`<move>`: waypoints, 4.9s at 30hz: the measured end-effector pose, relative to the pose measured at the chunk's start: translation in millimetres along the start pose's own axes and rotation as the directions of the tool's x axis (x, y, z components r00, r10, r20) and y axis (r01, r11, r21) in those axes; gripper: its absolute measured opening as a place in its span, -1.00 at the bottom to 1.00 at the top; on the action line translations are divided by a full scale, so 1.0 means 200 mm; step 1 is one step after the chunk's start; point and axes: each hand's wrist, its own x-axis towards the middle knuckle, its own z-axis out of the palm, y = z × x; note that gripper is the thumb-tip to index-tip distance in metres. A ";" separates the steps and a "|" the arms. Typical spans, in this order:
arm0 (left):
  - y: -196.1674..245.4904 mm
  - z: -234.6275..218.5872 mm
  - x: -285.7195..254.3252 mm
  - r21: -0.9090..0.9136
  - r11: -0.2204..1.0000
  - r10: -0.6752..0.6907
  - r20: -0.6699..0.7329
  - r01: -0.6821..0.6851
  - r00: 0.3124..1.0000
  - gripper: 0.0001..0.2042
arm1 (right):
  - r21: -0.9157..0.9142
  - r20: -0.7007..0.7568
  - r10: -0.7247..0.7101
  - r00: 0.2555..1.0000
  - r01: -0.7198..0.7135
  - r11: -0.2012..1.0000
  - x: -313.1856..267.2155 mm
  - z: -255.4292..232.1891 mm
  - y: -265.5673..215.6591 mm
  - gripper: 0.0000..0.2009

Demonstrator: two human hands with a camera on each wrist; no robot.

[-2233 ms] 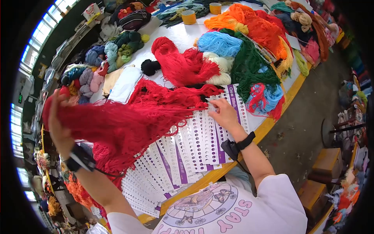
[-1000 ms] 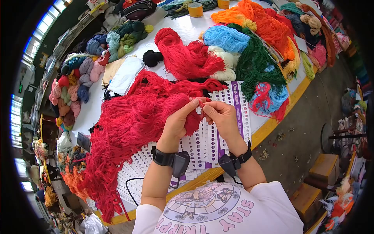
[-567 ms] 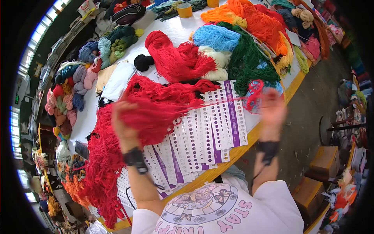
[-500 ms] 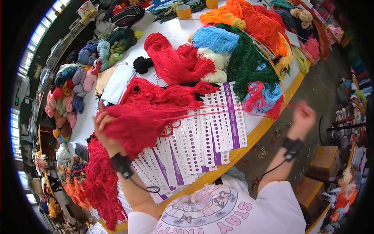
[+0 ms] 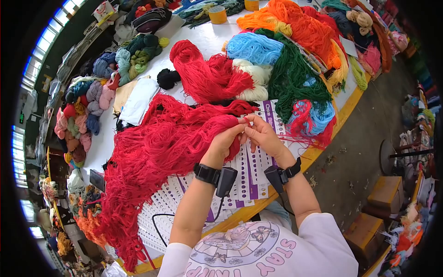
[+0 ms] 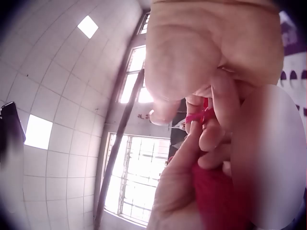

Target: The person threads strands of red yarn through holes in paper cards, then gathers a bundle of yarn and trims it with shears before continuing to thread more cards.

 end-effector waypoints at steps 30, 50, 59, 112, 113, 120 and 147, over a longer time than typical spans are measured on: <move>-0.03 -0.02 -0.04 0.148 0.975 -0.139 -0.177 0.166 0.974 -0.85 | -0.715 -0.335 -0.369 0.867 0.022 0.698 -0.02 -0.03 0.06 -0.86; 0.04 -0.10 -0.08 -0.434 0.897 -0.065 0.066 0.088 0.996 -0.79 | -0.838 -0.272 -0.435 0.858 0.012 0.546 -0.03 -0.03 0.08 -0.83; 0.20 -0.10 -0.21 0.072 0.996 0.080 -0.414 -0.055 0.907 -0.90 | -0.803 -0.362 -0.407 0.839 -0.059 0.593 -0.03 0.01 0.08 -0.71; 0.73 -0.82 -0.85 0.658 0.709 0.605 -0.383 -0.253 0.698 -0.59 | -0.411 -0.153 -0.024 0.988 -0.042 0.911 0.18 -0.26 -0.10 -0.78; 0.63 -0.56 -0.85 0.613 0.774 0.444 -0.342 -0.162 0.828 -0.57 | -0.444 -0.161 -0.031 0.986 -0.044 0.895 0.20 -0.25 -0.09 -0.78; 0.00 -0.15 -0.45 0.442 0.897 0.083 -0.151 -0.008 0.985 -0.85 | -0.495 -0.108 0.002 0.994 -0.056 0.867 0.21 -0.14 -0.12 -0.77; 0.10 -0.14 -0.42 0.382 0.902 -0.103 -0.260 0.201 0.960 -0.84 | -0.985 0.124 -0.257 0.958 0.151 0.088 0.39 -0.30 -0.38 -0.85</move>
